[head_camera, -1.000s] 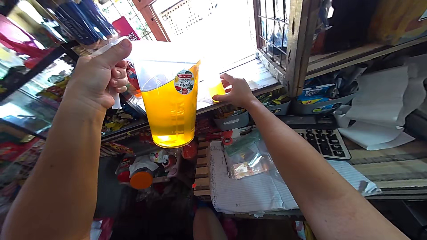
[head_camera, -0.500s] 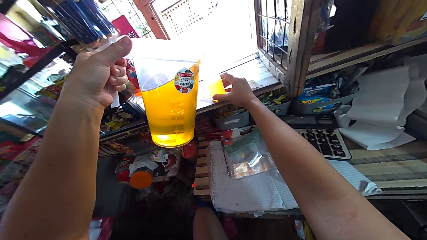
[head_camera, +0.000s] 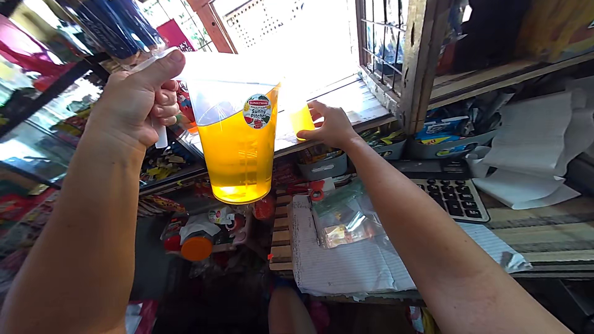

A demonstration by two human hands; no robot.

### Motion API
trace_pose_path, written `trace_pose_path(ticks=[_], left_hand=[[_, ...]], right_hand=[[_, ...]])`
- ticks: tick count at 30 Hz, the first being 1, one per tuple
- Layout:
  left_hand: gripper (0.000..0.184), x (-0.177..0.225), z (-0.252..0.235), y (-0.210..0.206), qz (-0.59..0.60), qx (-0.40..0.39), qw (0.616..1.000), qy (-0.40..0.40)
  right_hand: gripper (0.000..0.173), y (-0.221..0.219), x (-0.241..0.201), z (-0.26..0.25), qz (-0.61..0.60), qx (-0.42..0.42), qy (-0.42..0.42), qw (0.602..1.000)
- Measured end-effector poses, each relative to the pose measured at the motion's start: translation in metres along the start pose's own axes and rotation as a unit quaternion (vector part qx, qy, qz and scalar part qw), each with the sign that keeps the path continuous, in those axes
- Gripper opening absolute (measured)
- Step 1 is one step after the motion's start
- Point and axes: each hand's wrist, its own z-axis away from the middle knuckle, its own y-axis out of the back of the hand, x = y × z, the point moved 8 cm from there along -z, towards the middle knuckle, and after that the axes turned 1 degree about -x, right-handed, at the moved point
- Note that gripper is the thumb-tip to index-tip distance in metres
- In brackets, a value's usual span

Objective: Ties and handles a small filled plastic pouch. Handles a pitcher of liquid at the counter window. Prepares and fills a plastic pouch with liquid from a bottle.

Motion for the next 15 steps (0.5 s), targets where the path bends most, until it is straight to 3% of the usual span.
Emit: trace_pose_path(ticks=[15], left_hand=[[0.025, 0.0026, 0.0012, -0.0009, -0.005, 0.003, 1.0, 0.0]], right_hand=[[0.065, -0.0006, 0.0002, -0.0002, -0.003, -0.001, 0.011, 1.0]])
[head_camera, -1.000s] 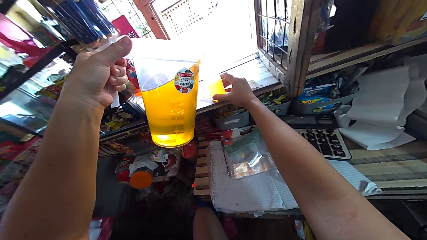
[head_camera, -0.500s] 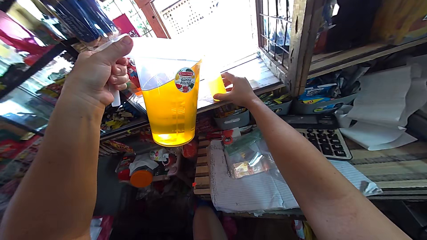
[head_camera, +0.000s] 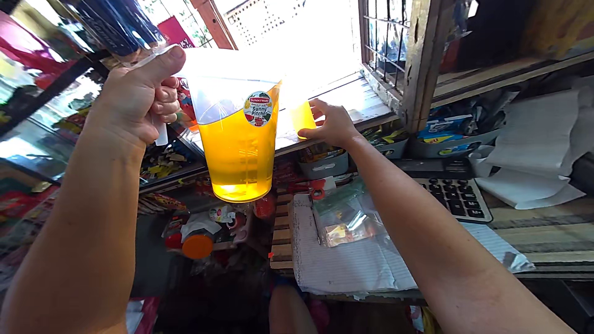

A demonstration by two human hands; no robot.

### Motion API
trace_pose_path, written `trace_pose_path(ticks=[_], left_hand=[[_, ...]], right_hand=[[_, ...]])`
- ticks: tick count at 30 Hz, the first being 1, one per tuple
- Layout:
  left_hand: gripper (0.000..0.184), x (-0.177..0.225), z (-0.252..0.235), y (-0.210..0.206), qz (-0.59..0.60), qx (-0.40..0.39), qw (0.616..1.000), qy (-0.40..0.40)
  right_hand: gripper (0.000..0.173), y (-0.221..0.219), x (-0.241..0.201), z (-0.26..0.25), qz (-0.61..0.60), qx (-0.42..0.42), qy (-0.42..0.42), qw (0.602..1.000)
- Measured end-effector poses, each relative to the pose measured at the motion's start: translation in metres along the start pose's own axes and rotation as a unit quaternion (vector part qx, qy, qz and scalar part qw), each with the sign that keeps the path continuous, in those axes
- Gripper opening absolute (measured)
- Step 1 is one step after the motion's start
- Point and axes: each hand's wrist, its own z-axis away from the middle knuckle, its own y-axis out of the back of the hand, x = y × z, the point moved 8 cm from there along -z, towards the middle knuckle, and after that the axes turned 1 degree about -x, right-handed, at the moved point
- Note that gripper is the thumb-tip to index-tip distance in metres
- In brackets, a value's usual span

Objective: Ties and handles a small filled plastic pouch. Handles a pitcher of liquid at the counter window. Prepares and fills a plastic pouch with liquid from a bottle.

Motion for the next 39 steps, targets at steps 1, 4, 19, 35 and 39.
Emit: trace_pose_path(ticks=[1, 4, 19, 35, 39], left_hand=[[0.026, -0.0003, -0.0002, 0.0003, -0.001, 0.0, 1.0, 0.001], [0.026, -0.0008, -0.001, 0.0007, -0.005, -0.002, 1.0, 0.003], [0.028, -0.0016, -0.0015, 0.0006, -0.004, -0.007, 1.0, 0.005], [0.03, -0.0018, -0.0017, -0.0001, -0.001, -0.013, 1.0, 0.009], [0.03, -0.0019, -0.0022, -0.0002, -0.002, -0.012, 1.0, 0.007]], right_hand=[[0.065, 0.0, 0.0001, -0.0001, 0.001, -0.001, -0.001, 1.0], [0.065, 0.0006, -0.0007, 0.0007, 0.0, 0.0, -0.001, 1.0], [0.065, -0.0006, 0.0023, -0.0009, 0.001, -0.003, -0.004, 1.0], [0.064, -0.0002, 0.0014, -0.0002, 0.005, -0.004, -0.005, 1.0], [0.065, -0.0003, 0.0009, -0.0002, 0.006, -0.002, -0.007, 1.0]])
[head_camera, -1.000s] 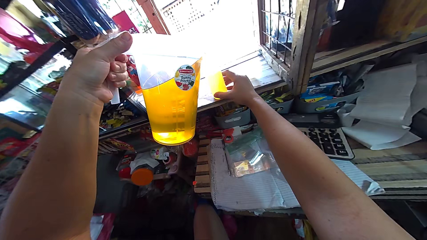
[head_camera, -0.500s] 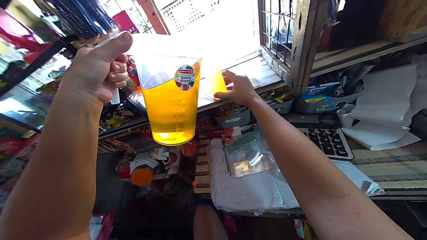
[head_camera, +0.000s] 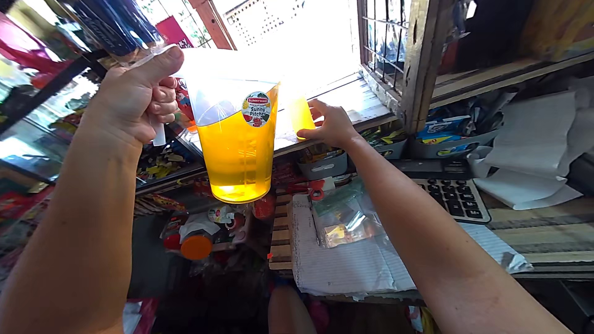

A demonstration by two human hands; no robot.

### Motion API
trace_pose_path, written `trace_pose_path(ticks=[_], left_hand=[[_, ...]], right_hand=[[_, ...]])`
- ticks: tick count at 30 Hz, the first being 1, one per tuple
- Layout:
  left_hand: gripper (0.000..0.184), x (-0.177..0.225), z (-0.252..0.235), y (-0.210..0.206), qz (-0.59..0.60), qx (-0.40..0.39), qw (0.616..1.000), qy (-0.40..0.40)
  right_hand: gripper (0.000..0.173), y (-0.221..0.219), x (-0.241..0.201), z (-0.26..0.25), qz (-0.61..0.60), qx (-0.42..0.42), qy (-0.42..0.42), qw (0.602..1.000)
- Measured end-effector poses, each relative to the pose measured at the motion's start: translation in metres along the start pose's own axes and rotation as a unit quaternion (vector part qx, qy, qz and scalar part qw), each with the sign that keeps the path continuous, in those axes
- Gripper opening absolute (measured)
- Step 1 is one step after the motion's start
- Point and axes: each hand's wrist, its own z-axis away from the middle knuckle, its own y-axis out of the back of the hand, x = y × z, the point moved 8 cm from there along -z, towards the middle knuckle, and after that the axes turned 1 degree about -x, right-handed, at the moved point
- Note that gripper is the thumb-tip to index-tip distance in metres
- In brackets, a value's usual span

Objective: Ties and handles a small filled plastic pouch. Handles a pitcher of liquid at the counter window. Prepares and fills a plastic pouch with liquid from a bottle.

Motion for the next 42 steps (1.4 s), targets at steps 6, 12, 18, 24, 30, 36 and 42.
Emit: trace_pose_path(ticks=[6, 12, 18, 24, 30, 36, 42], left_hand=[[0.028, -0.0005, -0.0006, 0.0004, 0.004, -0.008, 1.0, 0.0], [0.025, 0.0003, 0.0005, -0.0007, 0.007, -0.003, 1.0, -0.006], [0.03, -0.0023, -0.0002, 0.0006, 0.005, 0.0, 1.0, 0.003], [0.032, -0.0033, -0.0009, 0.0007, 0.006, -0.006, 1.0, 0.006], [0.029, -0.0031, -0.002, 0.0005, 0.004, -0.013, 1.0, 0.001], [0.03, -0.0041, -0.0023, -0.0003, 0.005, -0.024, 1.0, 0.002], [0.031, -0.0067, -0.0025, 0.0009, 0.008, -0.013, 1.0, 0.014]], right_hand=[[0.065, -0.0002, 0.0002, -0.0001, 0.003, 0.001, 0.003, 1.0], [0.064, 0.0002, -0.0013, 0.0007, -0.007, 0.001, 0.008, 1.0], [0.065, 0.0003, -0.0008, 0.0006, -0.003, -0.001, 0.001, 1.0], [0.065, 0.0006, -0.0011, 0.0009, -0.008, -0.001, 0.003, 1.0], [0.065, 0.0003, -0.0007, 0.0003, 0.001, -0.004, 0.001, 1.0], [0.064, 0.0002, -0.001, 0.0003, -0.006, -0.003, 0.003, 1.0], [0.065, 0.0, -0.0004, 0.0001, -0.009, -0.004, 0.004, 1.0]])
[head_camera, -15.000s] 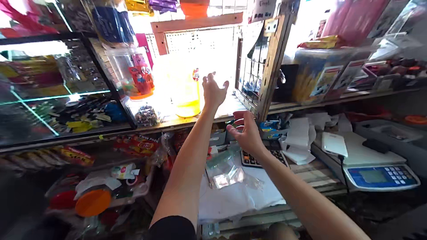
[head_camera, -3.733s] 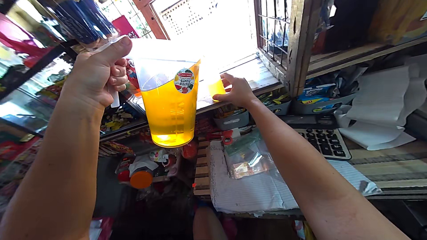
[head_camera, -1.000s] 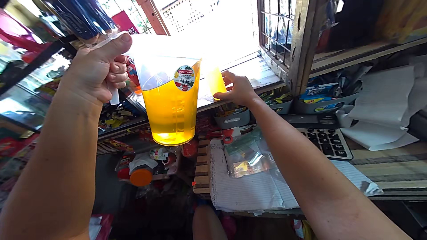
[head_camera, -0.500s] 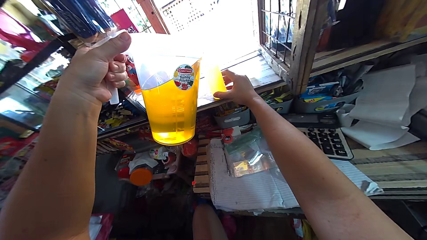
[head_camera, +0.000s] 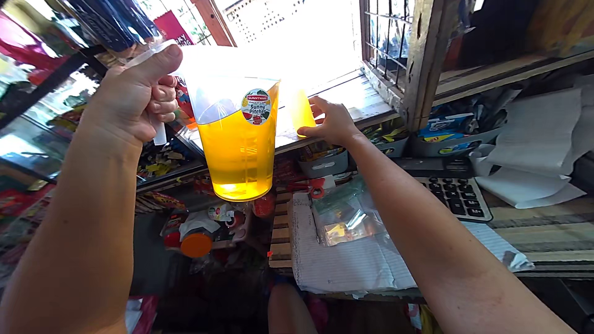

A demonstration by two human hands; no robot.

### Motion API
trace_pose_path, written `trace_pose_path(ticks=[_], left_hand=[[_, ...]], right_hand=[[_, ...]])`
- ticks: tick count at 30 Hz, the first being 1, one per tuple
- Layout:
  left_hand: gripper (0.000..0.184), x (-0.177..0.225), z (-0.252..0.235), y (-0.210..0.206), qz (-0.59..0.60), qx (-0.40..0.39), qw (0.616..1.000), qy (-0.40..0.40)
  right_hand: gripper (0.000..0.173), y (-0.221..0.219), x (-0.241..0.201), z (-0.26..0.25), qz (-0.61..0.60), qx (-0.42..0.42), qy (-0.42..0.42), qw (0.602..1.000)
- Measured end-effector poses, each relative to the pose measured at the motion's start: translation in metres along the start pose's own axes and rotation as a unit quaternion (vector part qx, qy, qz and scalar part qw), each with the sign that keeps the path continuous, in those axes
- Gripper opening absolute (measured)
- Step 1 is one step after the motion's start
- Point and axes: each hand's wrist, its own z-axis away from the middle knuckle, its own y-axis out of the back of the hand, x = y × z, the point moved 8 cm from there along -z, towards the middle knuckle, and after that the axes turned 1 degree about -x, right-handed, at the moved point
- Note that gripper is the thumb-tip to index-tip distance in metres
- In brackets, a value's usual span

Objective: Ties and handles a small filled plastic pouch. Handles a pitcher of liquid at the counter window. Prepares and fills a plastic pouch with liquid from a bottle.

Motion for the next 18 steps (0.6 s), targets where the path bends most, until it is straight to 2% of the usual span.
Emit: trace_pose_path(ticks=[18], left_hand=[[0.032, -0.0006, -0.0017, 0.001, 0.001, -0.003, 1.0, 0.001]], right_hand=[[0.065, 0.0002, 0.0004, -0.0002, 0.003, -0.001, 0.0, 1.0]])
